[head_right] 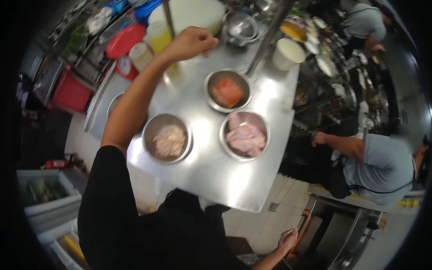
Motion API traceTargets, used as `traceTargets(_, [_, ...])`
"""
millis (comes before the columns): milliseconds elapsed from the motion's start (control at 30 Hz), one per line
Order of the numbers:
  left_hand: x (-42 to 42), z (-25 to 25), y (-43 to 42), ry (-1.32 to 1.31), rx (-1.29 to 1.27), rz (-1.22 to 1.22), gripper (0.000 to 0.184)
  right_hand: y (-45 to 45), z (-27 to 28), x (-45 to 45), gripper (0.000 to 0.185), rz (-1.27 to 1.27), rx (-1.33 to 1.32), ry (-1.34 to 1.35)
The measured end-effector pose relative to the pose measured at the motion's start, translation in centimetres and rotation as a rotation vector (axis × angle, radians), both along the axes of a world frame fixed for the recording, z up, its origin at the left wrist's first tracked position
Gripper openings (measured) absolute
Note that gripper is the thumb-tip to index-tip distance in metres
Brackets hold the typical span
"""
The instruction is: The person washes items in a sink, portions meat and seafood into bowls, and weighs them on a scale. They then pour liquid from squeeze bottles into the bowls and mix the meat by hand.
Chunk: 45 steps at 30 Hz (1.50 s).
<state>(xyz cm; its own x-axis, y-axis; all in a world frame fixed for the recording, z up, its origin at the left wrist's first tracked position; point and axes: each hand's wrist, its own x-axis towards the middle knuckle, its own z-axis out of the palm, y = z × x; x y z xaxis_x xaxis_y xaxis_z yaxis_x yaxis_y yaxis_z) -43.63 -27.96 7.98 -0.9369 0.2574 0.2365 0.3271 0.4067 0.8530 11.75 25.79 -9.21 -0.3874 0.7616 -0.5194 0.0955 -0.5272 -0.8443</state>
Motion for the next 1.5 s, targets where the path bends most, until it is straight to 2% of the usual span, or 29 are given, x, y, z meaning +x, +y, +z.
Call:
traceTargets(33, [4.8,0.9,-2.5,0.005,-0.028,-0.017,0.033,0.9,-0.5,-0.2,0.017,0.027,0.063,-0.013])
traceTargets(100, [12.5,0.7,-8.7,0.043,-0.248,0.297,0.032,3.1,-1.3,-1.0,0.019,0.066,0.171,-0.046])
traceTargets(167, [18.3,-1.3,-14.9,0.111,-0.392,0.719,0.03,3.9,-1.9,-3.4,0.019,0.083,0.218,-0.06])
traceTargets(233, [22.2,-5.5,-20.7,0.683,-0.923,0.909,0.038,3.4,-1.3,-6.2,0.019,-0.006,0.304,-0.12])
traceTargets(267, [23.7,-8.8,-23.3,0.676,-0.918,0.924,0.038,4.0,-1.5,-7.3,0.019,0.006,0.315,-0.115])
traceTargets(333, [25.4,-14.3,-26.6,0.028,-0.512,1.049,0.042,4.4,-2.1,-9.6,0.018,0.079,0.285,-0.049])
traceTargets(367, [25.7,-14.2,-26.8,0.03,-0.506,1.06,0.042,3.9,-2.0,-10.7,0.018,0.088,0.289,-0.041])
traceTargets(433, [26.1,-13.8,-26.1,-0.23,-0.405,0.904,0.039,3.0,-1.6,-12.7,0.017,0.117,0.308,-0.034])
traceTargets(500, [26.7,-13.7,-26.7,-0.207,-0.358,0.917,0.036,2.1,-1.0,-13.6,0.016,0.171,0.296,0.002])
traceTargets(567, [27.3,-13.4,-27.7,-0.041,-0.292,0.932,0.033,1.5,-0.8,-14.0,0.014,0.197,0.306,-0.013])
traceTargets(600, [28.0,-12.3,-27.7,-0.041,-0.29,0.942,0.033,1.7,-1.0,-13.9,0.014,0.203,0.289,0.009])
traceTargets(700, [29.0,-6.2,-26.0,-0.149,0.102,0.811,0.036,2.2,-1.6,-12.9,0.015,0.263,0.234,0.01])
traceTargets(833, [26.3,-1.9,-20.8,-0.159,0.191,0.654,0.037,1.9,-2.7,-11.9,0.015,0.26,0.163,-0.012])
traceTargets(1033, [15.1,-4.3,-9.9,-0.149,0.272,0.567,0.021,-0.4,-3.3,-9.3,0.013,0.246,0.125,0.025])
traceTargets(1133, [10.3,-7.1,-5.7,-0.269,0.284,0.449,0.016,-0.8,-4.6,-5.8,0.014,0.224,0.134,-0.028])
traceTargets(1200, [7.2,-9.9,-3.9,-0.364,0.528,0.586,0.012,-1.1,-6.3,-2.9,0.014,0.186,0.115,-0.054])
traceTargets(1233, [6.3,-10.2,-3.1,-0.365,0.484,0.565,0.012,-1.1,-7.3,-1.3,0.013,0.148,0.091,-0.069])
traceTargets(1300, [4.9,-11.0,-1.8,-0.401,0.485,0.728,0.007,-1.1,-9.3,1.7,0.014,0.089,0.028,-0.103])
traceTargets(1333, [4.0,-11.9,-1.6,-0.409,0.435,0.711,0.007,-1.2,-10.2,3.4,0.016,0.055,0.002,-0.135])
traceTargets(1400, [2.0,-13.5,-2.1,-0.392,0.563,0.746,0.01,-1.4,-12.2,6.2,0.017,0.008,-0.045,-0.162])
traceTargets(1433, [1.6,-13.9,-2.4,-0.401,0.513,0.736,0.01,-1.6,-13.0,7.5,0.018,-0.009,-0.045,-0.171])
traceTargets(1500, [0.3,-14.3,-3.4,-0.479,0.573,0.722,0.019,-2.0,-14.4,8.9,0.019,-0.046,-0.088,-0.197])
